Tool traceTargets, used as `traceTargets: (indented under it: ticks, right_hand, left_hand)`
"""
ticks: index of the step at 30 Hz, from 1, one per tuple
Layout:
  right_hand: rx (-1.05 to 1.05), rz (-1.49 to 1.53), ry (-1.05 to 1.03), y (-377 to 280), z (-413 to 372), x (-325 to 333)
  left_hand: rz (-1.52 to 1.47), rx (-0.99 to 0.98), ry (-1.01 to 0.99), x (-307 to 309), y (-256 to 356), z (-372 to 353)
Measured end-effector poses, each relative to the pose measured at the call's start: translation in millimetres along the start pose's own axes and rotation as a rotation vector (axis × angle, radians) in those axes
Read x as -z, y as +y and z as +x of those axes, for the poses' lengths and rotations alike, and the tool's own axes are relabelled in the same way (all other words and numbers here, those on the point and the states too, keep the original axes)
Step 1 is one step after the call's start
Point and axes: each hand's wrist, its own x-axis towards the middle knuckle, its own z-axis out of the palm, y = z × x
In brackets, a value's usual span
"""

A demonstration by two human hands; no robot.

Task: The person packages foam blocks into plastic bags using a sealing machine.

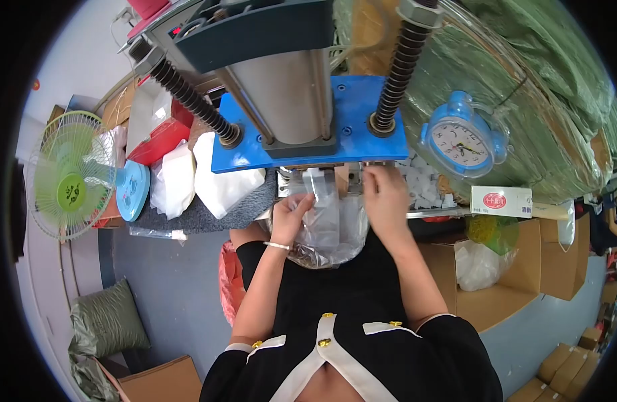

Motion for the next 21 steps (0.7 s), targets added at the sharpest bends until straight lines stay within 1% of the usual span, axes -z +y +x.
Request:
traceTargets:
  ticks: [1,2,3,4,5,6,7,8,9,10,11,12,13,14,15,16,17,18,19,20,21]
  right_hand:
    - [0.02,-0.19,0.013,-0.3,7.2,13.0]
    - [0.017,-0.256,-0.025,5.1,11.9,19.5]
    - [0.023,-0.257,-0.027,13.7,12.6,23.8]
    - [0.056,-0.364,-0.137,23.7,11.9,24.6]
    - [0.102,-0.459,-0.259,32.6,10.4,20.1]
    - [0.094,-0.439,-0.225,40.0,7.0,12.3]
    - [0.075,-0.479,-0.258,41.5,7.4,10.4]
    - [0.069,-0.513,-0.304,39.2,9.0,9.8]
    - [-0.002,-0.428,-0.299,30.8,12.3,12.2]
    - [0.051,-0.452,-0.301,37.2,12.4,11.9]
    - [0.062,-0.466,-0.279,43.9,13.3,6.2]
    - [0.064,-0.487,-0.229,50.0,16.0,1.4]
    - [0.155,-0.547,-0.267,56.3,18.7,-0.4]
    - [0.237,-0.614,-0.289,62.7,21.2,-2.1]
    - [0.259,-0.598,-0.302,70.9,22.7,-4.9]
    - [0.183,-0.495,-0.257,80.4,23.4,-5.6]
    - [0.1,-0.397,-0.213,91.3,23.3,-3.2]
    - [0.098,-0.307,-0.175,93.1,27.0,-0.3]
    - [0.098,-0.307,-0.178,95.1,23.2,0.3]
    - [-0.036,-0.184,-0.092,95.9,18.5,1.9]
    - [-0.17,-0.058,-0.003,90.4,13.5,3.0]
  left_hand:
    - [0.035,0.031,-0.005,-1.8,8.0,2.1]
    - [0.032,0.03,0.001,-2.5,4.3,4.7]
    - [-0.022,-0.031,-0.034,-3.9,-3.0,8.5]
    - [-0.078,-0.089,-0.061,-6.7,4.2,6.5]
    - [0.135,0.019,-0.013,-5.8,11.1,3.2]
    - [0.371,-0.101,-0.017,-2.2,11.2,7.6]
    - [0.61,-0.196,-0.001,4.6,9.6,11.8]
    - [0.729,-0.275,0.188,8.1,25.3,4.0]
    - [0.866,-0.332,0.384,12.1,43.3,-3.7]
    - [1.044,-0.396,0.581,23.5,42.3,-2.4]
    - [1.241,-0.461,0.753,35.1,38.1,1.3]
    - [1.219,-0.409,0.743,43.5,22.8,2.9]
    - [1.192,-0.373,0.721,49.5,4.1,2.8]
    - [1.26,-0.348,0.626,50.2,-9.8,-2.8]
    - [1.321,-0.33,0.522,47.5,-21.4,-11.1]
    - [1.262,-0.524,0.57,46.0,-27.4,-20.1]
    - [1.265,-0.51,0.577,51.9,-31.2,-22.2]
    - [1.174,-0.604,0.546,59.7,-27.2,-22.9]
    - [1.078,-0.703,0.509,66.0,-24.8,-22.4]
    - [0.956,-0.738,0.665,65.0,-19.4,-17.2]
    - [0.957,-0.74,0.663,63.9,-7.7,-19.9]
